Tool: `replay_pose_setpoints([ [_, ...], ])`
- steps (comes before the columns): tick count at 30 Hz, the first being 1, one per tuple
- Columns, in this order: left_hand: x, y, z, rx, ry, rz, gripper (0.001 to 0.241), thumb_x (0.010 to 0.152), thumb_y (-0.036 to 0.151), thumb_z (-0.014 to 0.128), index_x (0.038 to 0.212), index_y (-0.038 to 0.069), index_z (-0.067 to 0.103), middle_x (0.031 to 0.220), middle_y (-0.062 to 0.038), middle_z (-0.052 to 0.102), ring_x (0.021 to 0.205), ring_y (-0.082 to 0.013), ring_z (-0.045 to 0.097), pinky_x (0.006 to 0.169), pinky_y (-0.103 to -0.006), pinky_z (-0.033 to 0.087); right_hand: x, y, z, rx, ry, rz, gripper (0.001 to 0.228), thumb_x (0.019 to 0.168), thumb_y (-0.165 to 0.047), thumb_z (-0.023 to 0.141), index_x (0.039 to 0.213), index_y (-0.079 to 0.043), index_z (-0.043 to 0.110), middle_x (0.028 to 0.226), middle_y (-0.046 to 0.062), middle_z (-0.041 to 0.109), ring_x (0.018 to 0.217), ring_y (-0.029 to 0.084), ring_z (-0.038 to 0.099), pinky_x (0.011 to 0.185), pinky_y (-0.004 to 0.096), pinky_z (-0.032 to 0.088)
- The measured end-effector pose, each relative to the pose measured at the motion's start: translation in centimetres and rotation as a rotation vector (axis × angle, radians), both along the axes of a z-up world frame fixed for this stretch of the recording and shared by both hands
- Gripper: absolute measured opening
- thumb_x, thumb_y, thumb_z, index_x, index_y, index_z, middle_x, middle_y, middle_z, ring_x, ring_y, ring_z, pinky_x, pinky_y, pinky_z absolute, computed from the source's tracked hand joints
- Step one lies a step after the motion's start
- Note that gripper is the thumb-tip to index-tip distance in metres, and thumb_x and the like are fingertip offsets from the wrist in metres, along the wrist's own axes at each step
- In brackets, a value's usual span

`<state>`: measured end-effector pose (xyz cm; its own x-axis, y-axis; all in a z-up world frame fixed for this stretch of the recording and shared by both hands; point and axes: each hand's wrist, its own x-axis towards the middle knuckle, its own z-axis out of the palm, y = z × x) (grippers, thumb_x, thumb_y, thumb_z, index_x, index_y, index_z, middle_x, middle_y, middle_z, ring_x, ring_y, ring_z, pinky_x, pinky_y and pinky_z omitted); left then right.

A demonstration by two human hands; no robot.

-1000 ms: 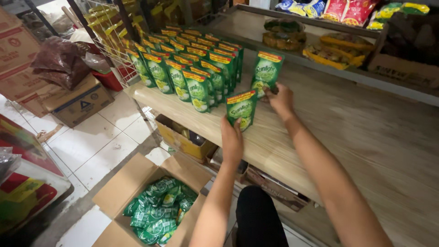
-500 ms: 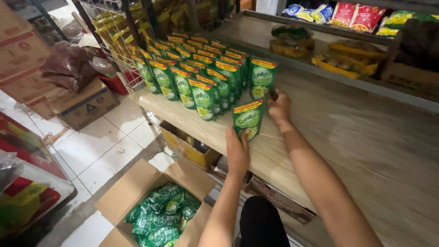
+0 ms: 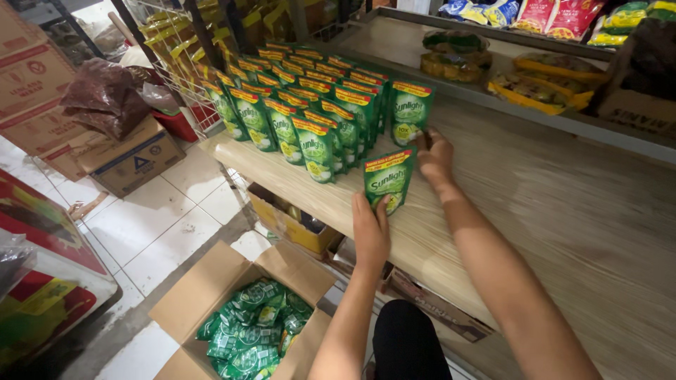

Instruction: The person takes pouches of dish detergent from a box and arranges them on a wooden shelf, handling the pouches individually.

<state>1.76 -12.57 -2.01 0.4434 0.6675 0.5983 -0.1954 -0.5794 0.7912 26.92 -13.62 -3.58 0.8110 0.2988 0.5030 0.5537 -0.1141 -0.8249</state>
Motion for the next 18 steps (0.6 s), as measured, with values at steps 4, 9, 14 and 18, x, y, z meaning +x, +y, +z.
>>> replay_pose_setpoints([
  [4,-0.1,-0.2,0.2,0.011,-0.029,-0.005,0.021,0.104,0.009,0.059,0.117,-0.005,0.051,0.106,-0.026,0.055,0.096,-0.0464,0.056,0.082,-0.0486,0.046,0.0,0.1,0.0,-0.032,0.052,-0.021,0.025,0.102,-0.019,0.063,0.119,-0.003,0.071,0.099,0.015,0.078,0.087,0.020,0.075,0.078,0.033,0.054],
  [9,0.0,-0.1,-0.3,0.018,0.013,0.015,0.022,0.103,0.010,0.060,0.115,-0.005,0.050,0.106,-0.027,0.054,0.096,-0.0470,0.055,0.082,-0.0494,0.046,1.0,0.0,-0.7,-0.070,-0.002,-0.031,0.028,0.103,-0.022,0.063,0.120,-0.001,0.071,0.105,0.020,0.076,0.095,0.027,0.074,0.082,0.037,0.054],
  [14,0.4,0.2,-1.0,0.014,0.019,0.016,0.026,0.103,0.012,0.060,0.120,-0.005,0.050,0.109,-0.028,0.056,0.100,-0.0482,0.055,0.086,-0.0498,0.046,3.0,0.2,-2.2,-0.183,0.082,-0.048,0.028,0.100,-0.021,0.067,0.120,-0.003,0.073,0.109,0.019,0.076,0.097,0.032,0.075,0.086,0.039,0.054],
  [18,0.3,0.5,-1.1,0.043,0.018,0.009,0.032,0.104,0.010,0.058,0.130,-0.006,0.048,0.115,-0.030,0.056,0.106,-0.0491,0.055,0.091,-0.0499,0.046,2.1,-2.2,1.3,-0.137,-0.182,-0.057,0.055,0.085,-0.009,0.078,0.135,0.004,0.059,0.120,0.021,0.069,0.092,0.033,0.070,0.079,0.039,0.055],
])
